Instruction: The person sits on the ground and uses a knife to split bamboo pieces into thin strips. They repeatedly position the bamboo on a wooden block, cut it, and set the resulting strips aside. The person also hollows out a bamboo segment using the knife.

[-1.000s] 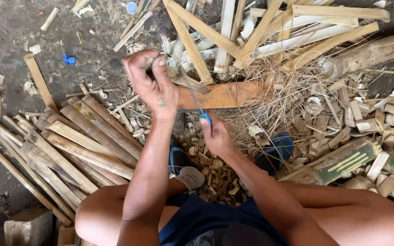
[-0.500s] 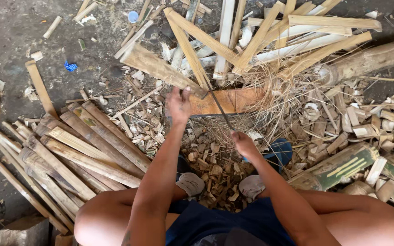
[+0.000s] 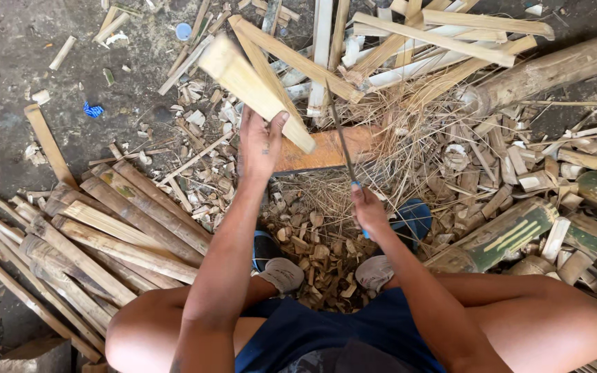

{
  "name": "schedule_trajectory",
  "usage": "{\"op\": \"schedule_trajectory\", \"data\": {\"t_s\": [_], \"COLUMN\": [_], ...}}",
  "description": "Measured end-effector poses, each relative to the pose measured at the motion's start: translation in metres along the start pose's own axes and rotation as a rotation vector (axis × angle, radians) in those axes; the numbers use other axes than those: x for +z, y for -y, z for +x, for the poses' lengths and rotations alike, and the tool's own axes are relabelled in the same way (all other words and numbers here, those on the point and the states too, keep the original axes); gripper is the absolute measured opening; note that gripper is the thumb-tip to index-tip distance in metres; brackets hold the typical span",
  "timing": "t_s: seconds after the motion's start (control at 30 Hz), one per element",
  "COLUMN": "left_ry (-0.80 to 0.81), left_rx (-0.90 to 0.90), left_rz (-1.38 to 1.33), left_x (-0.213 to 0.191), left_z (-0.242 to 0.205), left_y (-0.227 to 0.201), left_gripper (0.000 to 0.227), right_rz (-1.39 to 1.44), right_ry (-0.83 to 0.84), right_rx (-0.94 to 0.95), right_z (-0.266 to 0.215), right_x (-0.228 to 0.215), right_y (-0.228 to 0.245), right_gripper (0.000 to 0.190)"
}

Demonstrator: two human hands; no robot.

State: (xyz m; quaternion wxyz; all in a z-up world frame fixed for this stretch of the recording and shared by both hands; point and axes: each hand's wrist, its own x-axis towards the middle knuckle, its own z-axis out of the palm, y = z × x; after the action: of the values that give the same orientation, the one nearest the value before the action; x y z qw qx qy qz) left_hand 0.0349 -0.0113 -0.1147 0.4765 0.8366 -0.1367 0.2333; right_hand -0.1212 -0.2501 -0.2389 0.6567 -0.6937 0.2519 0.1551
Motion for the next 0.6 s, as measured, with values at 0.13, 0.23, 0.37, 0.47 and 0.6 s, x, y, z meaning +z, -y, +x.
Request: {"op": "schedule_trajectory", "data": {"t_s": [0.13, 0.23, 0.37, 0.47, 0.6], "left_ry": [-0.066, -0.155, -0.437, -0.445, -0.497], "left_rx": [-0.098, -0.034, -0.010, 0.055, -0.063], "left_rz": [-0.114, -0.251, -0.784, -0.947, -0.828], "left_x": [-0.001, -0.019, -0.041, -0.054, -0.065], "left_z": [0.002, 0.020, 0.035, 0.035, 0.016], "left_y": [-0.016, -0.034, -0.059, -0.068, -0.061], "left_gripper": [0.024, 0.030, 0.034, 0.027, 0.027], "right_rz": [-0.065, -0.223, -0.209, -0.260, -0.250], "right_ry": [0.068, 0.148, 0.278, 0.212, 0.111], "right_rx": [-0.001, -0.087, -0.376, -0.666, -0.307], "right_z": [-0.020, -0.034, -0.058, -0.052, -0.014], "right_x": [0.029, 0.042, 0.064, 0.084, 0.084], "right_y": [0.020, 0.045, 0.054, 0.046, 0.028], "right_gripper": [0.058, 0.056, 0.055, 0.058, 0.061]}}
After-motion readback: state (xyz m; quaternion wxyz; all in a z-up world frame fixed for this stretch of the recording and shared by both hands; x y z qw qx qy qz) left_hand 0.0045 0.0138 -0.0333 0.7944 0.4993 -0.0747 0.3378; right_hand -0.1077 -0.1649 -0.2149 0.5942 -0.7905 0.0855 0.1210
